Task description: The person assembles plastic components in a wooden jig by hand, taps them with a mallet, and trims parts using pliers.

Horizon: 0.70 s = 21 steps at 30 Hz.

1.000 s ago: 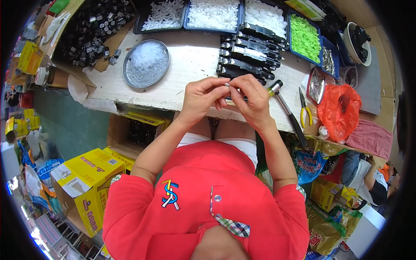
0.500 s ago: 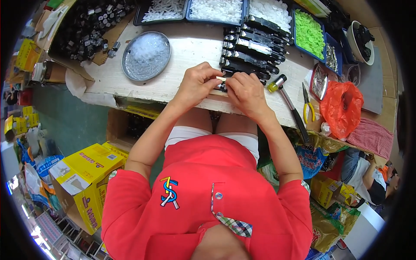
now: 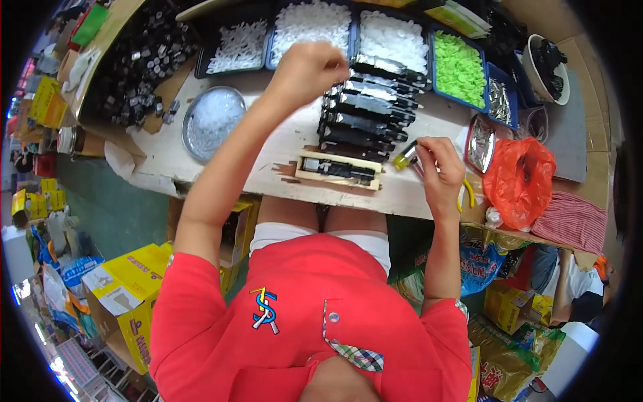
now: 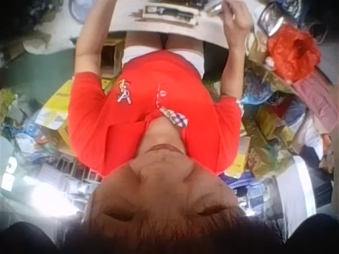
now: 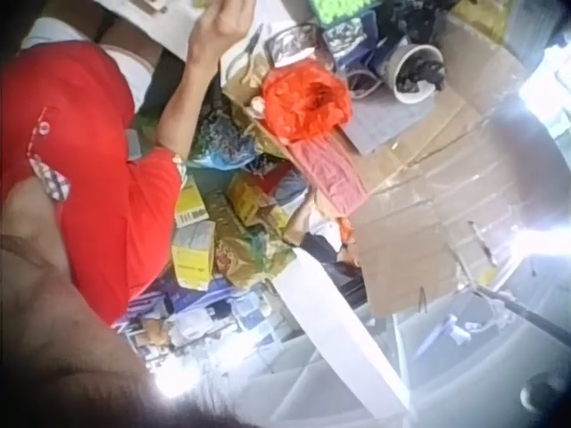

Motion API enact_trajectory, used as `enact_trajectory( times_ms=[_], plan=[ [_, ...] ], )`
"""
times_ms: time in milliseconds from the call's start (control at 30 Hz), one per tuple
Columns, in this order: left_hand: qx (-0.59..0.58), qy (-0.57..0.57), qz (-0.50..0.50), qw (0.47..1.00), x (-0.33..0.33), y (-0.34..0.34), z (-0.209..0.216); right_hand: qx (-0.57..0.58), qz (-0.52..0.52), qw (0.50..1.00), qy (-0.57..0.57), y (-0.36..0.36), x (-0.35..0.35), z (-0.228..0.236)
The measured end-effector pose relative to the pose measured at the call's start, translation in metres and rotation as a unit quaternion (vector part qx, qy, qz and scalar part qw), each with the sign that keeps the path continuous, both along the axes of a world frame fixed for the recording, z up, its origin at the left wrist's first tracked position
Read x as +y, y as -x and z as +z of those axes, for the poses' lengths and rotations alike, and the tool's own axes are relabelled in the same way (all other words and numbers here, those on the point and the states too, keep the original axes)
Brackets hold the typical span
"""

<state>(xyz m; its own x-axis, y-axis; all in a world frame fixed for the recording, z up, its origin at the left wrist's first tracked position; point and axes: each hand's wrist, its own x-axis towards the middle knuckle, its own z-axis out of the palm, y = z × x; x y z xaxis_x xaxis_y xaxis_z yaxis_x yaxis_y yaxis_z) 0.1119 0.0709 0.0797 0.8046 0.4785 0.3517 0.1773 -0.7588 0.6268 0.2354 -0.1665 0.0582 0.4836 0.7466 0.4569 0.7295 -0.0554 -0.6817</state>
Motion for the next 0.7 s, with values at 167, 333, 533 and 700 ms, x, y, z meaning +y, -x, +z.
enact_trajectory(
  times_ms=[167,333,533,700],
  plan=[
    [0.22,-0.214,-0.074,0.949,0.034,-0.119,0.01,-0.039,-0.03,0.999,0.014,-0.016,-0.009,-0.001],
    [0.244,-0.262,-0.158,0.92,0.05,-0.154,-0.021,-0.046,-0.037,0.997,0.047,-0.024,-0.017,-0.008],
    [0.181,-0.207,-0.125,0.953,0.058,-0.152,-0.021,-0.045,-0.038,0.998,0.037,-0.024,-0.016,-0.009],
    [-0.021,0.088,-0.086,0.992,0.055,-0.112,0.003,-0.02,-0.033,0.999,0.015,-0.015,-0.008,-0.001]
  ],
)
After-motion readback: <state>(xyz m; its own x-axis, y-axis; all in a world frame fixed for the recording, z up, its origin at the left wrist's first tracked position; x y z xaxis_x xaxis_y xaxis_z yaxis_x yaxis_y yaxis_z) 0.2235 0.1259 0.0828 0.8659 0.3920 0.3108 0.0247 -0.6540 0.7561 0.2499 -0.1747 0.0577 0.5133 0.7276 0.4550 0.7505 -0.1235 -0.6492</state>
